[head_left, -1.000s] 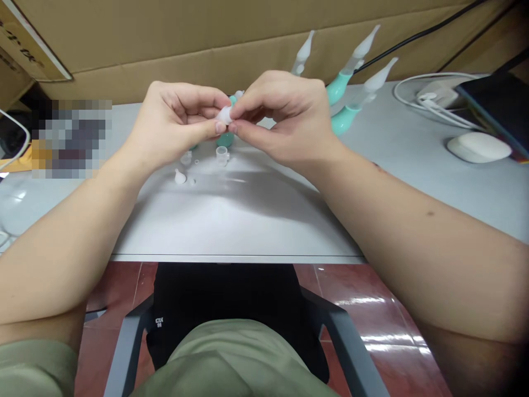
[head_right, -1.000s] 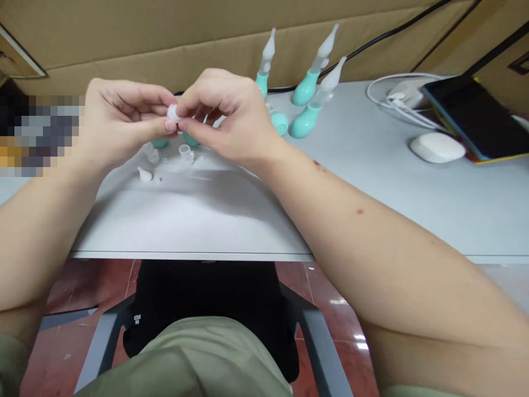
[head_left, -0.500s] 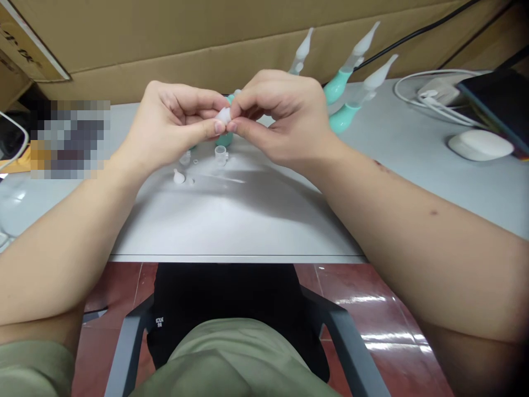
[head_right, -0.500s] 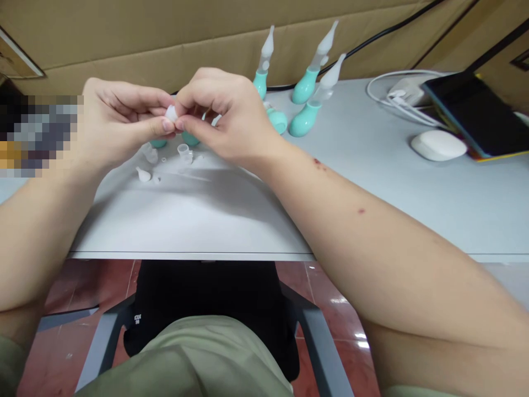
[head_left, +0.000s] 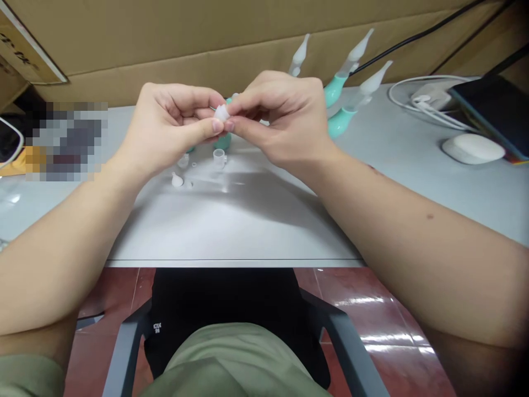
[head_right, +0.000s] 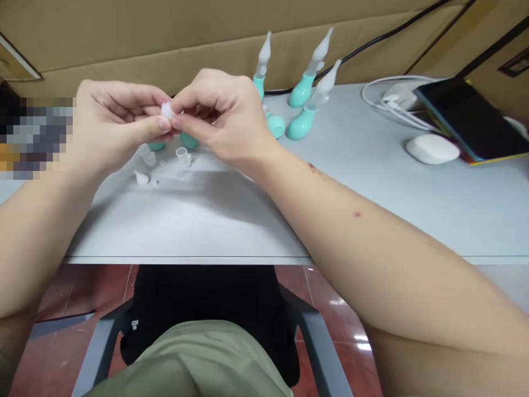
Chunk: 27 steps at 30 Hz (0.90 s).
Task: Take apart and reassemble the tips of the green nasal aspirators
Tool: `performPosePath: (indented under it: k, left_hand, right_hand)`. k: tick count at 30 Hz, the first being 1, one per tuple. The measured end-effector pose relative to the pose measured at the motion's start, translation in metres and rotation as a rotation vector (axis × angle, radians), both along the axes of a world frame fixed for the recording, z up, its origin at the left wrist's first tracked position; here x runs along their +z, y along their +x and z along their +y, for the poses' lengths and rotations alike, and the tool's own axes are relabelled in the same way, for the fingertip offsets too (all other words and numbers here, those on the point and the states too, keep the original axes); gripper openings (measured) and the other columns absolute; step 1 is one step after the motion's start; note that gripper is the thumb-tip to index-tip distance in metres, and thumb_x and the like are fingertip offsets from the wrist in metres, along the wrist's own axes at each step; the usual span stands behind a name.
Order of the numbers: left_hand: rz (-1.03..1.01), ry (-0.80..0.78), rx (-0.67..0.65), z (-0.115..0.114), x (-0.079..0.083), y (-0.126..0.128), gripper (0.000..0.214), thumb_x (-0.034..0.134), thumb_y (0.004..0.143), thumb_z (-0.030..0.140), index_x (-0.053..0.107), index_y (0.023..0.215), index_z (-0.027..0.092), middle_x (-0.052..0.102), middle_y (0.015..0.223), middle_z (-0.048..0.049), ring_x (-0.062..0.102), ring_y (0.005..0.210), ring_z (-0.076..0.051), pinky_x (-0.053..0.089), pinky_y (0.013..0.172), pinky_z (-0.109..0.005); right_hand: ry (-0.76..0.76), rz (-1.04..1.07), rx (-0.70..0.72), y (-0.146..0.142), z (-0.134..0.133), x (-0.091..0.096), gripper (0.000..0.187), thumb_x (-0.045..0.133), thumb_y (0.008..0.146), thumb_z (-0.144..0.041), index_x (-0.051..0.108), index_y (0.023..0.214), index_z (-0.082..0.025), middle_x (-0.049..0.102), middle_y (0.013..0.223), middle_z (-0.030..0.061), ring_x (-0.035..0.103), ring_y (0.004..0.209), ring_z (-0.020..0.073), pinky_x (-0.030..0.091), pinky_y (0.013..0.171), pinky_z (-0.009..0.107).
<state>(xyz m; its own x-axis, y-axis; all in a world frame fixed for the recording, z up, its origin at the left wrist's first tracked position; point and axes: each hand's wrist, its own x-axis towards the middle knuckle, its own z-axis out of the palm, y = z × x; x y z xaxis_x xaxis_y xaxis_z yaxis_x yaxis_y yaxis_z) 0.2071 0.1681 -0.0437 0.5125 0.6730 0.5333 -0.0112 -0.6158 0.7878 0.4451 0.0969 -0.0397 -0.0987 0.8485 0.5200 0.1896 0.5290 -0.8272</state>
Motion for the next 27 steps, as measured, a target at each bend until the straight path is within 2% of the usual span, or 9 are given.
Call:
performPosePath:
  k: [3,6,10,12,15,18,21,24,27]
  left_hand:
    - [-0.039,0.053,0.002,-0.001,0.002,-0.001,0.064,0.118,0.085,0.083,0.101,0.114,0.029,0.097,0.107,-0.007,0.096,0.1,-0.034,0.086,0.103,-0.061]
    - [-0.122,0.128,-0.048,0.004,0.001,-0.003,0.062,0.12,0.084,0.083,0.102,0.113,0.031,0.099,0.111,-0.0074,0.097,0.103,-0.035,0.086,0.101,-0.058]
    - [-0.081,0.116,-0.026,0.011,-0.005,-0.006,0.072,0.116,0.086,0.089,0.1,0.12,0.028,0.098,0.116,-0.012,0.098,0.111,-0.039,0.086,0.109,-0.064]
    - [-0.065,0.103,-0.033,0.01,-0.005,-0.006,0.074,0.117,0.085,0.088,0.1,0.121,0.026,0.098,0.118,-0.0125,0.099,0.113,-0.04,0.085,0.112,-0.066]
    - [-0.107,0.125,-0.057,0.007,-0.003,-0.006,0.069,0.12,0.084,0.084,0.102,0.118,0.028,0.097,0.115,-0.0083,0.099,0.107,-0.035,0.086,0.104,-0.059]
    - [-0.141,0.136,-0.044,0.005,0.002,-0.007,0.052,0.12,0.092,0.072,0.103,0.118,0.031,0.096,0.11,-0.005,0.096,0.099,-0.03,0.084,0.094,-0.052]
    - [-0.057,0.121,0.065,0.005,0.006,-0.009,0.04,0.113,0.102,0.066,0.102,0.123,0.033,0.097,0.109,-0.0051,0.093,0.089,-0.028,0.081,0.087,-0.051]
    - [0.028,0.238,0.162,0.002,0.009,-0.008,0.04,0.112,0.097,0.068,0.102,0.119,0.036,0.097,0.104,-0.0039,0.086,0.084,-0.027,0.078,0.083,-0.05]
    - [0.103,0.367,0.159,-0.005,0.009,-0.005,0.029,0.106,0.1,0.063,0.103,0.109,0.035,0.093,0.096,-0.0051,0.082,0.085,-0.028,0.077,0.089,-0.05]
  right_hand:
    - [0.08,-0.01,-0.01,-0.003,-0.002,-0.003,0.032,0.11,0.108,-0.057,0.088,0.096,-0.038,0.08,0.112,0.0042,0.08,0.113,0.0312,0.075,0.109,0.051]
    - [0.132,0.047,-0.013,-0.008,-0.006,-0.002,0.051,0.113,0.104,-0.06,0.071,0.094,-0.034,0.072,0.111,0.0026,0.077,0.104,0.0274,0.075,0.099,0.048]
    - [0.078,0.063,0.002,-0.006,-0.012,0.004,0.064,0.118,0.098,-0.053,0.056,0.103,-0.036,0.07,0.133,0.0025,0.082,0.123,0.0283,0.076,0.091,0.045]
    - [0.043,0.023,0.023,-0.003,-0.013,0.004,0.059,0.116,0.099,-0.055,0.06,0.107,-0.037,0.073,0.137,0.0031,0.084,0.131,0.0312,0.079,0.098,0.047]
    - [0.035,0.046,0.004,-0.002,-0.009,0.0,0.053,0.115,0.098,-0.064,0.07,0.11,-0.039,0.079,0.131,0.0036,0.085,0.13,0.0344,0.08,0.105,0.051]
    - [0.054,0.123,-0.016,-0.001,-0.003,-0.002,0.047,0.115,0.1,-0.068,0.079,0.11,-0.04,0.081,0.115,0.0018,0.082,0.107,0.0296,0.077,0.096,0.047]
    - [-0.035,0.19,0.07,0.002,0.001,-0.002,0.037,0.104,0.112,-0.073,0.087,0.117,-0.04,0.083,0.109,-0.0009,0.078,0.091,0.0254,0.073,0.091,0.043]
    - [-0.178,0.252,0.188,0.003,0.006,-0.006,0.027,0.104,0.113,-0.067,0.096,0.124,-0.043,0.091,0.117,-0.0027,0.085,0.094,0.025,0.074,0.091,0.042]
    - [-0.203,0.258,0.24,0.001,0.014,-0.014,0.021,0.112,0.107,-0.056,0.1,0.117,-0.042,0.093,0.109,-0.0019,0.088,0.097,0.0255,0.076,0.091,0.042]
